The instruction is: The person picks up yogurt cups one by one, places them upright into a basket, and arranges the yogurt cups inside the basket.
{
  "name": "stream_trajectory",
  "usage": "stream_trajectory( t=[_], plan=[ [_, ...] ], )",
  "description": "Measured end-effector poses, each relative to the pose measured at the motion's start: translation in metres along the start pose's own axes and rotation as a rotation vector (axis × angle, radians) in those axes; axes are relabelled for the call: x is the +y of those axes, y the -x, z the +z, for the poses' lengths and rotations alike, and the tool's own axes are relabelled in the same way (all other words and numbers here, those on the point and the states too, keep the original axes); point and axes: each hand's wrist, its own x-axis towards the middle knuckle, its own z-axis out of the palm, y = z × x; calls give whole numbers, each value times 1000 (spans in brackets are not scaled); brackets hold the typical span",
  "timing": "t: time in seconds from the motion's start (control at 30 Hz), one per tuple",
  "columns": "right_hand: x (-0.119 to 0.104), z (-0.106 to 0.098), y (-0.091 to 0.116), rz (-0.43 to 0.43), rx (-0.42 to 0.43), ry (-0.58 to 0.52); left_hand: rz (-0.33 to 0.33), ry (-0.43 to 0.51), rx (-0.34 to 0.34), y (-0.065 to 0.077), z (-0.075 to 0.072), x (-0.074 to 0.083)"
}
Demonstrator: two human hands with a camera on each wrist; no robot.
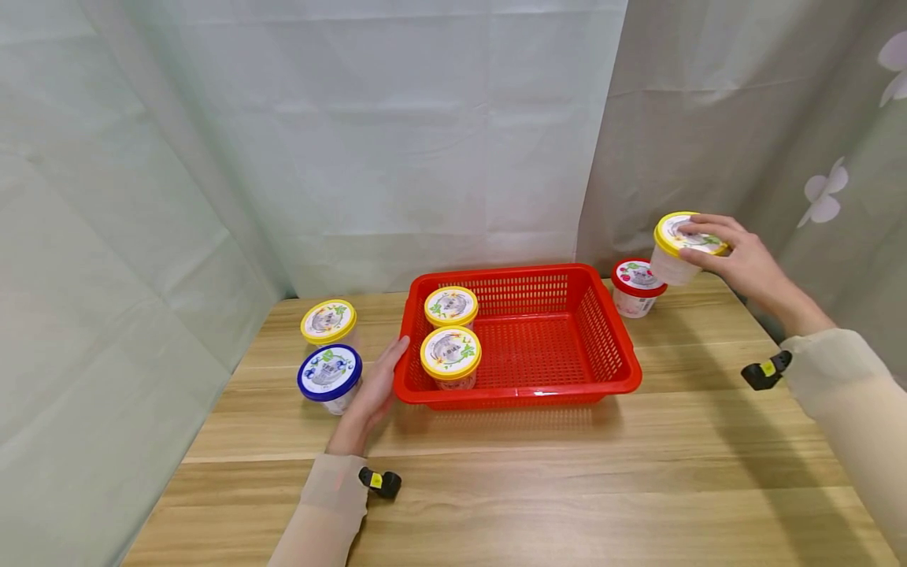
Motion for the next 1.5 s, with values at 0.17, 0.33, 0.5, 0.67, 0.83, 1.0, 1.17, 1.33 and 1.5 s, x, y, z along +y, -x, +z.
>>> stream_trajectory(
  t=[0.17,0.33,0.5,0.67,0.83,1.0,1.17,1.33,1.5],
  plan=[
    [-5,2,-1,-9,-18,-5,-4,-7,5,0,0,0],
    [-11,5,-5,-12,-35,-3,2,-15,-3,0,0,1],
    [-16,9,-10,-17,-52,-22,9,-21,-14,0,-1,1],
    [-22,12,-13,-31,-58,-35,10,-27,-16,0,-1,1],
    [-26,16,-16,-39,-72,-46,5,-28,-17,1,-2,1],
    [-30,20,-18,-41,-90,-43,1,-21,-15,1,-1,1],
    [-35,22,-19,-52,-98,-52,6,-8,-23,0,-2,0],
    [-41,26,-20,-66,-104,-55,11,-6,-25,1,-1,0],
    [-45,30,-20,-69,-121,-50,7,-8,-12,1,0,0]
  ],
)
